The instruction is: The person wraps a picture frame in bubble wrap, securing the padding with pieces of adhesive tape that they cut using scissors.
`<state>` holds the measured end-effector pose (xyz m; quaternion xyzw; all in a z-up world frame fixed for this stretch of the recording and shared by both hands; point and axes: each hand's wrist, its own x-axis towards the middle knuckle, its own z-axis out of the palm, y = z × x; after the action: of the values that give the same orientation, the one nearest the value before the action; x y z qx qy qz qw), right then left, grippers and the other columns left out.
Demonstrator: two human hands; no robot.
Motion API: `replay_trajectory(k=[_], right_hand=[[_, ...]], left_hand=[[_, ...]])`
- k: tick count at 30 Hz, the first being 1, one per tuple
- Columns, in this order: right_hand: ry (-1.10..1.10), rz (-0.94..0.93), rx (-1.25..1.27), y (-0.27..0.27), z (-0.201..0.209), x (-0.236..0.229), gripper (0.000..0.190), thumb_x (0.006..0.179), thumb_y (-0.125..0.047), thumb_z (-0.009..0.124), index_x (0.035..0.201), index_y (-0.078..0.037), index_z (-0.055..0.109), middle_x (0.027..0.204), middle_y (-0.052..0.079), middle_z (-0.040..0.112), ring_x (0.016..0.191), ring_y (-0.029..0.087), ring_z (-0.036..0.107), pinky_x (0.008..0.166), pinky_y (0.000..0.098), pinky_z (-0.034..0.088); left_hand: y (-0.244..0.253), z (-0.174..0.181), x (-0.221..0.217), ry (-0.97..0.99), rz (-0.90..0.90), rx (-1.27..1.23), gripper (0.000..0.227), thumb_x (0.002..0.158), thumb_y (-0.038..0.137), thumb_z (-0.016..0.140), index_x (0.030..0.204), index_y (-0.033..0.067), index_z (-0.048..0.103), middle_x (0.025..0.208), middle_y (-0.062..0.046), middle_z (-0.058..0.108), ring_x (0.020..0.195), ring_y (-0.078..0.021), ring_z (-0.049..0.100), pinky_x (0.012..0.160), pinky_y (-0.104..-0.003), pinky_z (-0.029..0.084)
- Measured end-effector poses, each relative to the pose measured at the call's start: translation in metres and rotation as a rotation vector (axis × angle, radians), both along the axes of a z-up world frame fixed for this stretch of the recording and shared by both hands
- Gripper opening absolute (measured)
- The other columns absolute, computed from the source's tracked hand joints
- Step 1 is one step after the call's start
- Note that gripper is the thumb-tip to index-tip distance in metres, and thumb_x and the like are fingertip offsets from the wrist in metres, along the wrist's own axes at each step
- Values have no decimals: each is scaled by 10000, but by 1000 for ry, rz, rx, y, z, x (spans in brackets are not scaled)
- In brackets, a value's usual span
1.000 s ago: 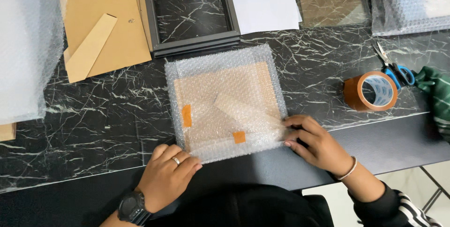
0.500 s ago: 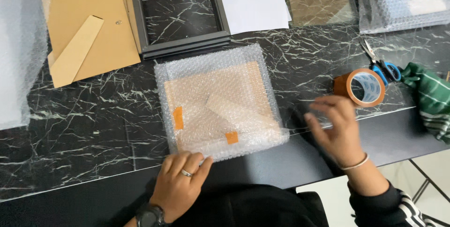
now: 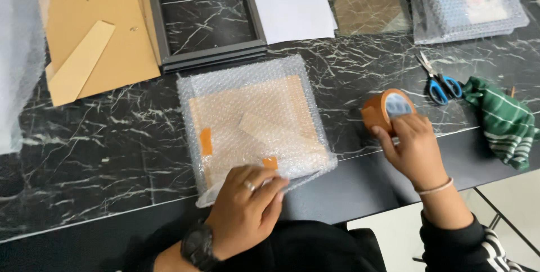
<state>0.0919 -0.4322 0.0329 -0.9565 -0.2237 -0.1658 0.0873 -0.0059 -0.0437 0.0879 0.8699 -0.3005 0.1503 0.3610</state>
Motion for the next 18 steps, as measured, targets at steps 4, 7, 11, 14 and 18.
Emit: replay_trajectory(k=[4, 7, 11, 14, 18], right_hand=[[57, 265, 176, 52, 38, -37, 291, 1041, -271, 627, 937, -8, 558, 964, 171, 647, 872, 370, 617, 817, 466, 455], [40, 368, 247, 85, 64, -53, 339, 1018, -298, 633, 939, 30, 596, 967, 189, 685, 931, 383, 664, 826, 467, 478], [-1, 409, 254, 104, 76, -58, 333, 1007, -287, 666, 853, -12, 558, 861, 136, 659, 872, 349, 666, 762, 432, 444], [-27, 401, 272, 113, 75, -56, 350, 1009, -294, 675, 844, -16, 541, 839, 120, 654, 835, 325, 657, 737, 418, 434], [-11, 398, 309, 120, 71, -55, 328, 1002, -281, 702, 886, -4, 569, 869, 131, 668, 825, 326, 647, 746, 419, 456]], left_hand=[[-28, 7, 34, 149, 31, -199, 416, 1025, 202, 589, 1367, -34, 604, 1258, -224, 721, 1163, -421, 674, 963, -532, 525], [-48, 7, 42, 218, -60, -328, 531, 1060, 297, 594, 1460, -50, 562, 1394, -249, 660, 1317, -418, 629, 1130, -495, 516], [-55, 4, 38, 235, -55, -393, 495, 1047, 224, 663, 1479, -1, 574, 1369, -186, 666, 1330, -345, 627, 1130, -438, 543], [-53, 6, 37, 146, 78, -464, 312, 968, 170, 800, 1243, 28, 760, 1214, -125, 737, 1124, -281, 740, 990, -390, 620], [-48, 8, 37, 64, 137, -483, 130, 969, 118, 797, 1070, 36, 798, 1055, -88, 735, 962, -248, 751, 869, -370, 629]])
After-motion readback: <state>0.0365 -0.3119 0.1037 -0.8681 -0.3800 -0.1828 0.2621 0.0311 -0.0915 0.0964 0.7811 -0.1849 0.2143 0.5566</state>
